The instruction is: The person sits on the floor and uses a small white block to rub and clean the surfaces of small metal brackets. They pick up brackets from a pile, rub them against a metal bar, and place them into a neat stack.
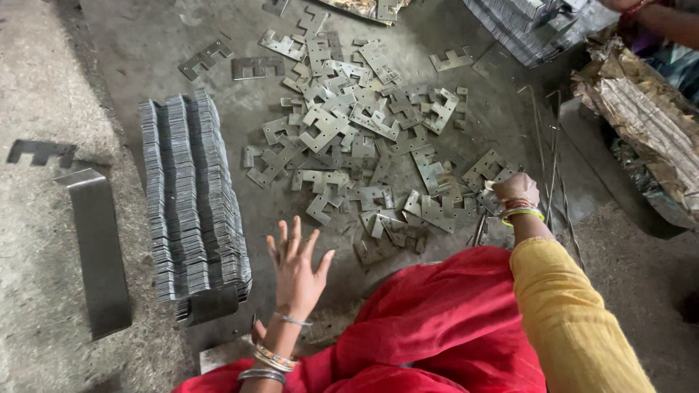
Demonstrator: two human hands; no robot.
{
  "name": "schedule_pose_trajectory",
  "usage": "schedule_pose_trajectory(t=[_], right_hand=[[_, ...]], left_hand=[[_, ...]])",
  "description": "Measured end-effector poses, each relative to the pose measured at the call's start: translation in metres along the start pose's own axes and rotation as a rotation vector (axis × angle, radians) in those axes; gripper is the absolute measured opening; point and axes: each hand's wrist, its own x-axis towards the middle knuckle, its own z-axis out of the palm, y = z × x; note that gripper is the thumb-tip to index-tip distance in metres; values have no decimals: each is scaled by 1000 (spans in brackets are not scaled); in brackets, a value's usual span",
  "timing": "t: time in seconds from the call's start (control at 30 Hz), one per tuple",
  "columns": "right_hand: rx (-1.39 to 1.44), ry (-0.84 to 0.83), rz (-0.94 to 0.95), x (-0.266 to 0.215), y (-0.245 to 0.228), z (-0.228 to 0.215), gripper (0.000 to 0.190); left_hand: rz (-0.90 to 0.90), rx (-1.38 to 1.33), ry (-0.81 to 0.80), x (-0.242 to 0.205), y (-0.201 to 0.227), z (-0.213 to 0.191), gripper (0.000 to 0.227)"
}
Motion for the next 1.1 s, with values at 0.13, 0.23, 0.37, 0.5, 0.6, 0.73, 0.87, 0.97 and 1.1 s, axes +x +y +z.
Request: schedule_pose_trajectory(t=[0.13, 0.23, 0.37, 0.5, 0.6, 0.73, 0.87, 0.97, 1.1], right_hand=[[175, -14, 168, 8, 10, 2, 69], [308, 23, 180, 11, 22, 3, 65], [514, 142, 173, 21, 30, -9, 46], [641, -178, -91, 18, 26, -8, 34], [247, -116, -224, 2, 24, -14, 31], [-32, 169, -261, -8, -26, -23, 47], [65, 68, -470, -6, -77, 3, 59], [-39, 187, -655, 5, -97, 29, 56], [-2, -60, -464, 20, -104, 39, 38]], left_hand=[[11, -170, -17, 3, 5, 24, 51], [-19, -213, -70, 0, -3, 35, 51], [-19, -227, -73, 2, -17, 46, 51], [-30, -272, -67, 0, -28, 52, 50], [-36, -289, -85, -2, -27, 53, 50], [-65, -330, -99, 0, -28, 48, 49], [-64, -359, -110, 0, -27, 47, 49], [-92, -403, -127, 4, -31, 44, 50], [-147, -417, -152, 1, -34, 46, 51]])
